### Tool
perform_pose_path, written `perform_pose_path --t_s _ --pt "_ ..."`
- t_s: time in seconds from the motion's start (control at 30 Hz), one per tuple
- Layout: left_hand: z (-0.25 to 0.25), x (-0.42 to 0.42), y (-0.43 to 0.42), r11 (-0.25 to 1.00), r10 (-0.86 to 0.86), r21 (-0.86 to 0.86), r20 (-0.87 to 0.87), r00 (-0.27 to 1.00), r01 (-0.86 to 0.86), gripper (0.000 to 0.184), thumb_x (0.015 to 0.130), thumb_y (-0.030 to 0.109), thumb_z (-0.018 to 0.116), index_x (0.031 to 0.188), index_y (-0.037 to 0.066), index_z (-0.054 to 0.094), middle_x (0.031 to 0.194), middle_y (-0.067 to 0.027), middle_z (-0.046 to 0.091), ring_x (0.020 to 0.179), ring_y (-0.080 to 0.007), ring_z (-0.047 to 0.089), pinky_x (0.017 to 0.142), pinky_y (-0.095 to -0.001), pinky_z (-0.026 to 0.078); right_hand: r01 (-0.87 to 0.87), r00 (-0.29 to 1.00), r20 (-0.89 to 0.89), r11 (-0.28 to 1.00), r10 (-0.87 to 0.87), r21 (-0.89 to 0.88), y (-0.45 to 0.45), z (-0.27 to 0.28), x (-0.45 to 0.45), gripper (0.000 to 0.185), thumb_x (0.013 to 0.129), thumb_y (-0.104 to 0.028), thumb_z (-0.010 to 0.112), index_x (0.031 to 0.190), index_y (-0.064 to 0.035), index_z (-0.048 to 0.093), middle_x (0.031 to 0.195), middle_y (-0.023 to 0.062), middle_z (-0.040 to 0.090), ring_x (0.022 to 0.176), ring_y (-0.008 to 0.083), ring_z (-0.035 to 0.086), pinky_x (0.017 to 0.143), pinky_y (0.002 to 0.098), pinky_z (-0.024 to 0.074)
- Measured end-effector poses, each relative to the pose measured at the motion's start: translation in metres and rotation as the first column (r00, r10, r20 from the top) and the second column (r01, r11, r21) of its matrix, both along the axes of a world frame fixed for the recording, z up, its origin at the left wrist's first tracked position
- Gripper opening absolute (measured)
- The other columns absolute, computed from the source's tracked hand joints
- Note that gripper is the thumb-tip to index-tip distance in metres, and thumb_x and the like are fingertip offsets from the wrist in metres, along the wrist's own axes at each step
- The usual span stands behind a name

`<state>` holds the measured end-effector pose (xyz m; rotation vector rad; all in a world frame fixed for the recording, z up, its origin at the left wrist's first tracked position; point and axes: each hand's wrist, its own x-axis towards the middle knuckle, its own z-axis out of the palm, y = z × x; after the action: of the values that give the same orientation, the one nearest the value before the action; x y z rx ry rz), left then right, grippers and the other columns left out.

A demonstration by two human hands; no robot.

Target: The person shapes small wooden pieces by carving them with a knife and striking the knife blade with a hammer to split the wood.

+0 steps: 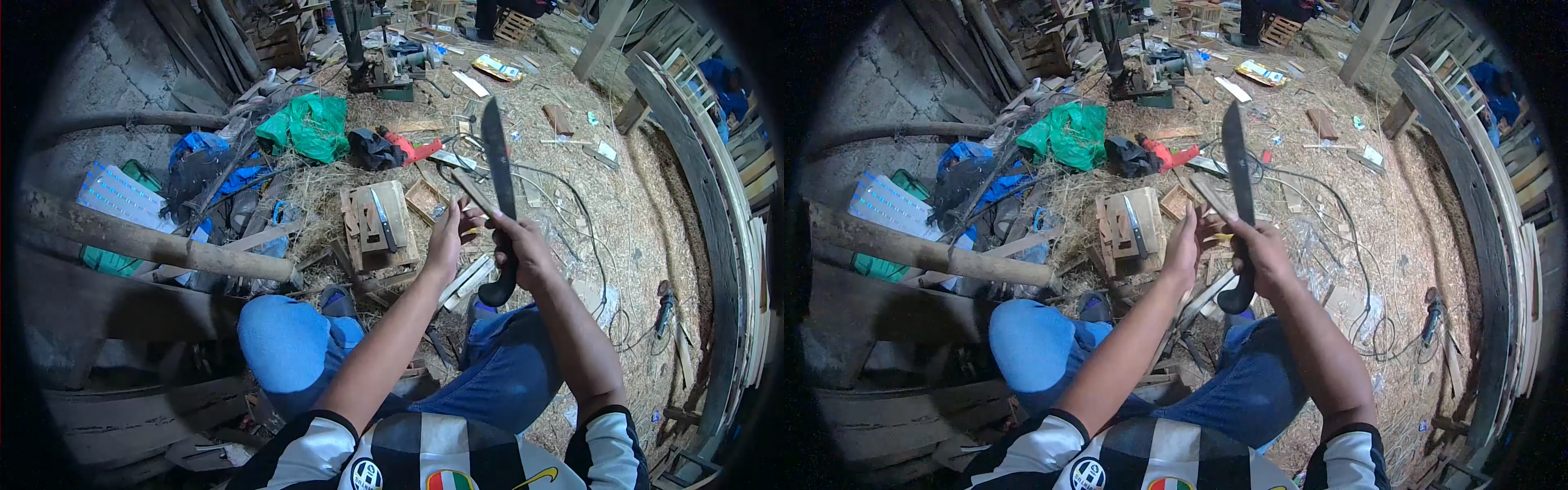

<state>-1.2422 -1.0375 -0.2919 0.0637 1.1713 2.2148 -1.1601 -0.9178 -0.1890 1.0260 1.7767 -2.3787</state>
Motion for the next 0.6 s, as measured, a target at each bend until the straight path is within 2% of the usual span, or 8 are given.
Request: perform_pose_path --t_s 0.1,0.2,0.27,0.4,0.47,0.5,0.53,0.6 --pt "0.033 0.003 -0.006 0.997 0.075 0.034 -0.057 0.996 -0.073 0.050 0.108 0.053 0.042 0.106 0.008 0.064 0.097 -0.0045 0.069 0.083 -0.0125 0.065 0.081 -0.0315 0.052 -0.114 0.992 -0.055 0.993 0.114 0.002 -0.015 0.000 -0.001 0.033 0.098 -0.037 0.069 0.094 -0.0033 0.069 0.063 -0.0010 0.053 0.044 0.0095 0.047 0.041 0.0247 0.0391" --pt "0.033 0.001 -0.015 0.992 0.124 -0.026 -0.089 0.988 -0.127 0.046 0.109 0.050 0.042 0.113 0.010 0.065 0.097 -0.0029 0.069 0.086 -0.0139 0.067 0.081 -0.0308 0.054 -0.219 0.971 -0.089 0.975 0.220 0.019 -0.026 -0.005 -0.002 0.035 0.100 -0.037 0.067 0.094 -0.0020 0.069 0.063 -0.0010 0.053 0.044 0.0093 0.047 0.041 0.0251 0.0393" --pt "0.039 0.003 -0.019 0.985 0.168 0.047 -0.048 0.985 -0.166 0.044 0.109 0.049 0.043 0.110 0.010 0.064 0.094 -0.0018 0.068 0.086 -0.0129 0.066 0.078 -0.0296 0.054 -0.249 0.961 -0.099 0.964 0.258 0.094 -0.031 -0.013 -0.004 0.039 0.101 -0.039 0.065 0.097 -0.0008 0.070 0.063 -0.0009 0.053 0.044 0.0090 0.048 0.041 0.0254 0.0391" --pt "0.034 -0.006 -0.025 0.960 0.280 0.005 -0.018 0.960 -0.280 0.048 0.110 0.048 0.041 0.114 0.007 0.063 0.092 -0.0045 0.067 0.081 -0.0146 0.066 0.076 -0.0316 0.055 -0.211 0.972 -0.086 0.971 0.220 0.110 -0.041 -0.006 -0.009 0.043 0.101 -0.042 0.063 0.099 0.0001 0.071 0.063 -0.0009 0.052 0.045 0.0085 0.048 0.041 0.0256 0.0389" --pt "0.039 -0.008 -0.036 0.967 0.252 0.042 0.035 0.967 -0.253 0.050 0.110 0.048 0.040 0.116 0.004 0.063 0.091 -0.0056 0.066 0.078 -0.0164 0.066 0.075 -0.0330 0.056 -0.188 0.969 -0.114 0.955 0.218 0.230 -0.043 -0.002 -0.010 0.049 0.099 -0.052 0.064 0.096 -0.0030 0.072 0.065 -0.0013 0.055 0.052 0.0082 0.048 0.046 0.0245 0.0363" --pt "0.043 -0.010 -0.040 0.961 0.275 0.015 -0.014 0.961 -0.275 0.049 0.110 0.046 0.040 0.116 0.003 0.062 0.089 -0.0065 0.065 0.076 -0.0190 0.067 0.074 -0.0354 0.056 -0.156 0.976 -0.097 0.937 0.194 0.312 -0.041 -0.005 -0.013 0.052 0.096 -0.053 0.065 0.094 -0.0017 0.072 0.064 0.0009 0.056 0.053 0.0106 0.050 0.048 0.0290 0.0388" --pt "0.046 -0.012 -0.044 0.961 0.277 0.015 -0.018 0.961 -0.277 0.049 0.110 0.046 0.040 0.116 0.003 0.062 0.089 -0.0065 0.065 0.076 -0.0190 0.067 0.074 -0.0354 0.056 -0.156 0.975 -0.101 0.937 0.196 0.312 -0.037 -0.007 -0.014 0.052 0.096 -0.053 0.065 0.094 -0.0017 0.072 0.064 0.0009 0.056 0.053 0.0106 0.050 0.048 0.0290 0.0388" --pt "0.056 -0.011 -0.052 0.973 0.215 0.065 0.087 0.973 -0.221 0.046 0.111 0.044 0.039 0.118 0.004 0.061 0.086 -0.0063 0.064 0.075 -0.0219 0.067 0.073 -0.0379 0.057 -0.114 0.978 -0.035 0.664 0.206 0.739 -0.031 -0.008 -0.016 0.052 0.093 -0.053 0.068 0.092 -0.0018 0.072 0.065 0.0043 0.060 0.057 0.0147 0.056 0.053 0.0345 0.0438"
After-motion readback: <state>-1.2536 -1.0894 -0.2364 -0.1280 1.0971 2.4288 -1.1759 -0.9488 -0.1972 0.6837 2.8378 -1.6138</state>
